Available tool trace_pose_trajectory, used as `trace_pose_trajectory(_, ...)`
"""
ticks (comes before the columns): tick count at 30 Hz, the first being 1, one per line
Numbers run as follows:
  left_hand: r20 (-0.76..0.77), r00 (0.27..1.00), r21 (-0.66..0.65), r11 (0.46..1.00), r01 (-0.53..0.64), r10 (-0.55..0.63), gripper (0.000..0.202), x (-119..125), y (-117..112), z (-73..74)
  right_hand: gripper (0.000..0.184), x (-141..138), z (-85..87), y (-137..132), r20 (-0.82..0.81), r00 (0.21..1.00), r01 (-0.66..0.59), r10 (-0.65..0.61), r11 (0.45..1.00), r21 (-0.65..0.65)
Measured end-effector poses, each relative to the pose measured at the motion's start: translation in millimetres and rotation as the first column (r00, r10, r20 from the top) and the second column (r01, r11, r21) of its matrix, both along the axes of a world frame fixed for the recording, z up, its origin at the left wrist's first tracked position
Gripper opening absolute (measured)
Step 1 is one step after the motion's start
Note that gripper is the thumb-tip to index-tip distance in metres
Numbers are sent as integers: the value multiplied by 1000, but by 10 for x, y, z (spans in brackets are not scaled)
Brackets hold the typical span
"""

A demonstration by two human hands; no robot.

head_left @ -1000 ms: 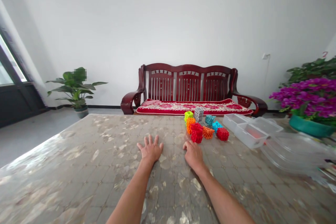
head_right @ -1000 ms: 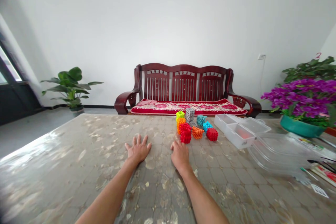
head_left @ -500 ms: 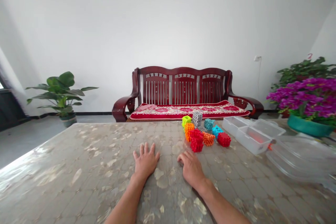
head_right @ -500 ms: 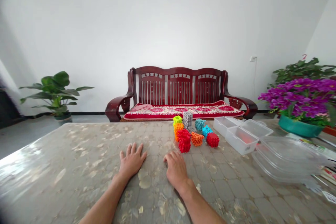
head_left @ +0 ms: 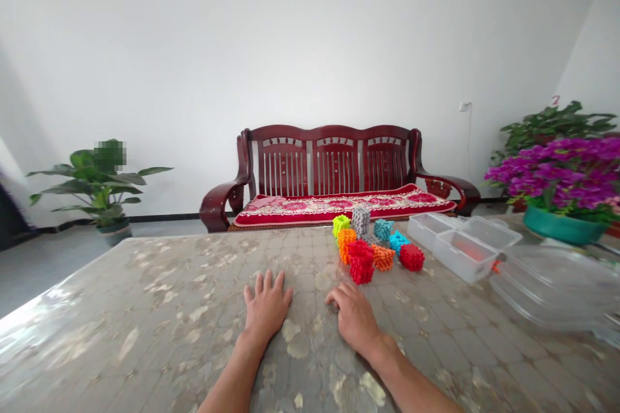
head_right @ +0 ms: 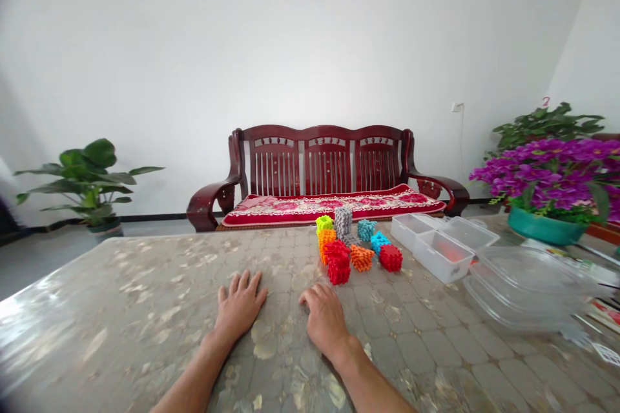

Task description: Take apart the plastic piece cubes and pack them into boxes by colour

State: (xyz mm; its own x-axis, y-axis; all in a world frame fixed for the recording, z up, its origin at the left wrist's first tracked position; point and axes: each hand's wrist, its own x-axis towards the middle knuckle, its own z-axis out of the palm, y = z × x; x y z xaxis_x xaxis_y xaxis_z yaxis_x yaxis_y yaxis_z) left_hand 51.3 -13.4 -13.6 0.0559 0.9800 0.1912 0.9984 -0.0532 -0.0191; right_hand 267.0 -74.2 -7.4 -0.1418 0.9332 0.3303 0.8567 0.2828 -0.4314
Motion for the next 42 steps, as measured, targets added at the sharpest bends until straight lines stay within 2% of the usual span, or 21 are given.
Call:
trace_pose_trajectory(14, 0, 1000, 3, 1000, -1, 1, 49, 0, -9, 17, 45, 16, 2, -12, -60, 998, -21, 22, 1000, 14)
trace_pose_trajectory(16, -3, 1000, 0, 1000, 1, -1, 48, 4, -16, 32, 46, 7, -9, -28, -109, 993, -34, 40, 998, 51)
trace_pose_trajectory(18, -9, 1000, -8, 1000, 3, -3, 48, 7, -23, 48, 46, 1, -18, -48, -170, 985, -14, 41, 987, 160)
trace_pose_trajectory(20, -12, 1000, -20, 1000, 4, -4, 49, 8, -25, 57, 44, 20, -4, -60, -213, 976, 31, 46, 938, 345)
trace_pose_trajectory(22, -8, 1000, -26, 1000, 8, -8, 51, 4, -20, 56, 41, 98, 48, -48, -226, 972, 70, 59, 849, 524)
trace_pose_trajectory(24, -4, 1000, -31, 1000, 2, -2, 51, -1, -9, 49, 39, 254, 135, -4, -257, 966, 136, 41, 763, 632)
trace_pose_trajectory(26, 2, 1000, -38, 999, 1, -1, 51, -5, 3, 41, 36, 484, 236, 68, -347, 937, 280, -46, 694, 664)
trace_pose_trajectory(29, 8, 1000, -37, 999, 7, -7, 51, -8, 18, 29, 37, 902, 366, 202, -473, 831, 547, -292, 581, 602)
trace_pose_trajectory(32, 11, 1000, -26, 1000, 8, -7, 51, -9, 25, 19, 44, 1313, 469, 319, -363, 735, 673, -572, 550, 495)
trace_pose_trajectory(35, 10, 1000, -15, 1000, 12, -12, 51, -6, 21, 18, 52, 1674, 569, 392, -113, 628, 738, -770, 544, 399)
trace_pose_trajectory(37, -1, 1000, -15, 1000, 11, -11, 51, -3, 14, 25, 54, 1889, 621, 419, 66, 541, 773, -838, 527, 351)
trace_pose_trajectory(39, -17, 1000, -23, 1000, 6, -6, 51, 1, 8, 34, 52, 2076, 650, 432, 236, 468, 801, -852, 521, 294)
trace_pose_trajectory(42, -32, 999, -33, 999, -1, 0, 52, 4, 6, 42, 41, 2291, 650, 433, 375, 447, 822, -812, 538, 184)
